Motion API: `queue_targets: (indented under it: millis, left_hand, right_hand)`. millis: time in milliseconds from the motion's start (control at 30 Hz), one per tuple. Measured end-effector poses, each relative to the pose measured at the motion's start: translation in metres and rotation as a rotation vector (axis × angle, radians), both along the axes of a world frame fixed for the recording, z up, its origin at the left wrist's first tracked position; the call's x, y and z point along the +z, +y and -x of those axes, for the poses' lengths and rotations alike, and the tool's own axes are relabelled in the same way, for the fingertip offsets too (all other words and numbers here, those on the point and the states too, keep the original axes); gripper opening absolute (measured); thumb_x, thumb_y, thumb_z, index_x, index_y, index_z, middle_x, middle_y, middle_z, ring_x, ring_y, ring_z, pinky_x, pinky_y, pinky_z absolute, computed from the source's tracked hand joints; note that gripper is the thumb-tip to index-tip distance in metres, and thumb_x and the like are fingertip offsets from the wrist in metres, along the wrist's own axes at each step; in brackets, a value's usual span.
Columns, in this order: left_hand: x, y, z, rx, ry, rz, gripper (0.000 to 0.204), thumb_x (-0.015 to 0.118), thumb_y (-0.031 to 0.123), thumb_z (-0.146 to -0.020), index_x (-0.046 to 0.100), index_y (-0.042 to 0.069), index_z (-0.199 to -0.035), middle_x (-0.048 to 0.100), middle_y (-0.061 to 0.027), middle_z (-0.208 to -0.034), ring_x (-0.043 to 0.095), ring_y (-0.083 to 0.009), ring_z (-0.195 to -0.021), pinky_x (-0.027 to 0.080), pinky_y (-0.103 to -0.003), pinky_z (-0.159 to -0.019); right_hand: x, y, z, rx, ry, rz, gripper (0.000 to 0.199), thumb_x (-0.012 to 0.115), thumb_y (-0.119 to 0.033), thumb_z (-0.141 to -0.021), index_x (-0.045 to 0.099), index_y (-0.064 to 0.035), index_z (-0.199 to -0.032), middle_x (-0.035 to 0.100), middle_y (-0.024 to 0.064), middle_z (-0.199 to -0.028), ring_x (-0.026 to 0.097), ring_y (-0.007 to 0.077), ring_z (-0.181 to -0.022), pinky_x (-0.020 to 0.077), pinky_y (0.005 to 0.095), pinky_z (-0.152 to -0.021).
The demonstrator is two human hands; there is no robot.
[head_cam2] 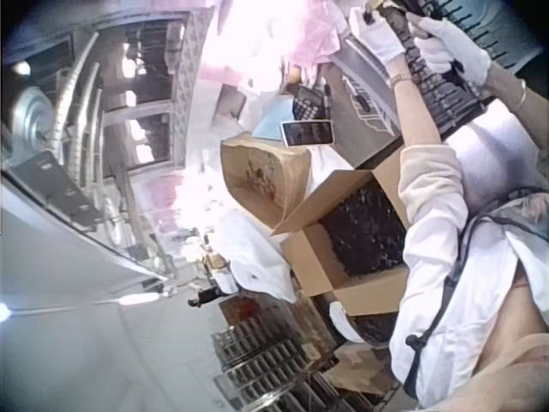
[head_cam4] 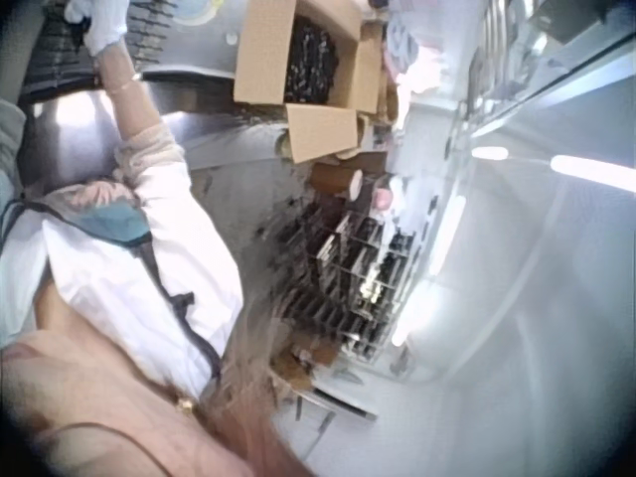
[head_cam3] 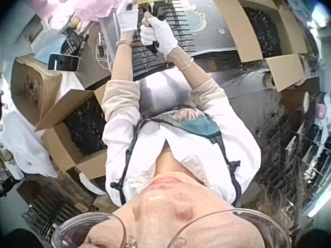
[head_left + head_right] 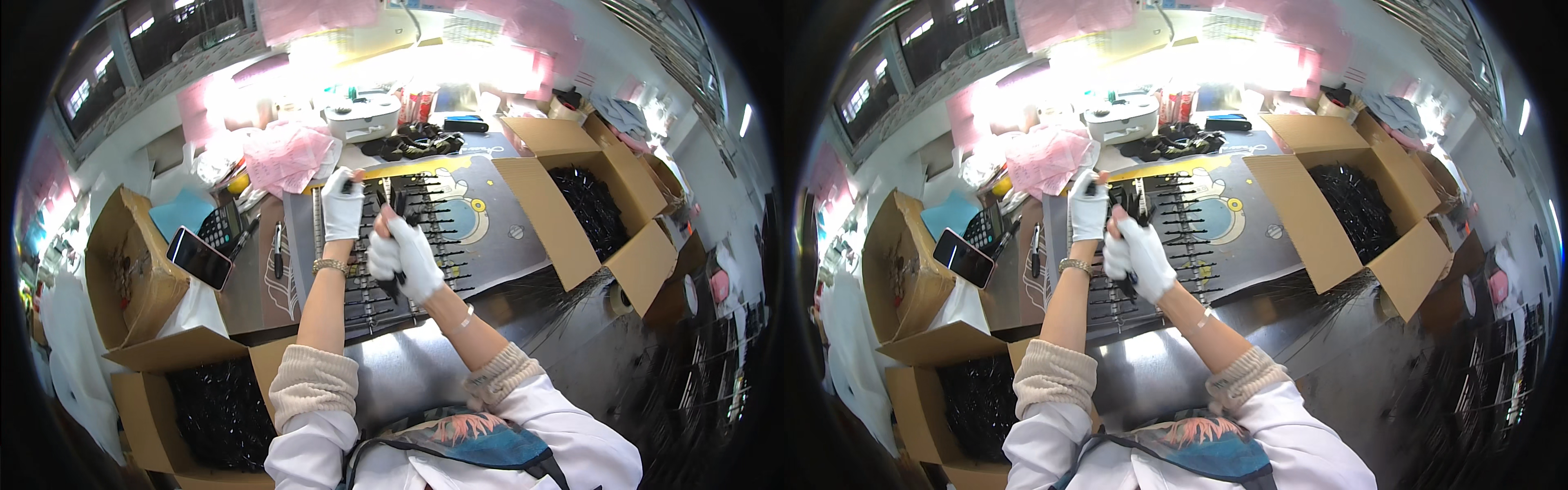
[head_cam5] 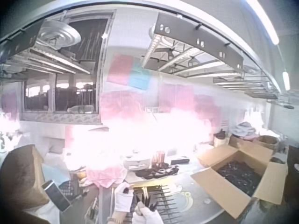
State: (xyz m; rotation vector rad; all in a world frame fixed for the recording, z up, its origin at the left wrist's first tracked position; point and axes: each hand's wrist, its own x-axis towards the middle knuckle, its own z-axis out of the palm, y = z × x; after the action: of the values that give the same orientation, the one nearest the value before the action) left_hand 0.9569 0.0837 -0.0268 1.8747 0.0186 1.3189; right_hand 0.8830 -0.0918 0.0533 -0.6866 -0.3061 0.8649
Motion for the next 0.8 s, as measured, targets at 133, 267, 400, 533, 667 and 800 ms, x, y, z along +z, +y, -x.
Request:
queue_targets:
  millis: [133, 267, 400, 533, 667, 800]
  left_hand:
    - [0.015, -0.024, -0.013, 0.067, 0.067, -0.324, 0.021, 0.072, 0.005, -0.083, 0.053, 0.001, -0.077, 0.057, -0.0189, -0.071, 0.058, -0.0383, -0.068, 0.046, -0.041, -0.063]
    - [0.013, -0.035, -0.011, 0.156, 0.14, -0.474, 0.01, 0.071, 0.01, -0.083, 0.062, 0.008, -0.08, 0.06, -0.0126, -0.07, 0.061, -0.033, -0.069, 0.048, -0.041, -0.066]
    - [0.005, -0.043, -0.009, 0.071, 0.561, -0.92, 0.005, 0.069, 0.018, -0.08, 0.07, 0.018, -0.084, 0.065, -0.0072, -0.072, 0.065, -0.026, -0.072, 0.048, -0.038, -0.069]
    - [0.002, -0.031, -0.028, -0.024, 0.393, -0.667, 0.006, 0.071, 0.01, -0.081, 0.07, 0.009, -0.086, 0.069, -0.0131, -0.082, 0.068, -0.0322, -0.079, 0.053, -0.039, -0.075]
    - [-0.018, 0.024, -0.051, 0.108, 0.04, -0.134, 0.007, 0.067, 0.006, -0.084, 0.07, 0.012, -0.086, 0.069, -0.014, -0.084, 0.069, -0.025, -0.075, 0.052, -0.036, -0.071]
    - [-0.04, 0.122, -0.039, -0.443, -0.068, 0.909, 0.015, 0.052, 0.02, -0.096, 0.061, 0.013, -0.086, 0.061, -0.0086, -0.077, 0.058, -0.0217, -0.066, 0.046, -0.034, -0.065]
  right_hand:
    - [0.018, -0.071, 0.024, -0.079, -0.051, 0.189, 0.041, 0.047, -0.04, -0.106, 0.042, -0.0123, -0.076, 0.026, -0.0065, -0.051, 0.023, 0.0071, -0.039, 0.0246, 0.0257, -0.039]
    - [0.026, -0.134, 0.037, -0.184, -0.068, 0.384, 0.04, 0.055, -0.036, -0.104, 0.046, -0.0098, -0.075, 0.033, -0.0052, -0.051, 0.029, 0.0078, -0.04, 0.0261, 0.0267, -0.041]
    - [0.022, -0.165, 0.047, -0.245, -0.252, 0.427, 0.039, 0.056, -0.031, -0.104, 0.047, -0.0096, -0.073, 0.035, -0.0063, -0.052, 0.03, 0.0053, -0.043, 0.0245, 0.0257, -0.042]
    - [0.013, -0.191, 0.057, -0.373, -0.333, 0.521, 0.029, 0.064, -0.026, -0.1, 0.054, -0.0105, -0.078, 0.042, -0.0078, -0.055, 0.035, 0.0031, -0.045, 0.0269, 0.0233, -0.042]
    - [0.006, -0.23, 0.065, -0.498, -0.352, 0.678, 0.028, 0.066, -0.028, -0.099, 0.056, -0.0111, -0.079, 0.046, -0.0079, -0.058, 0.041, 0.0019, -0.049, 0.0311, 0.0217, -0.045]
    - [0.001, -0.26, 0.07, -0.59, -0.222, 0.601, 0.032, 0.066, -0.027, -0.099, 0.053, -0.0109, -0.074, 0.045, -0.0068, -0.056, 0.039, 0.0034, -0.046, 0.0304, 0.0235, -0.043]
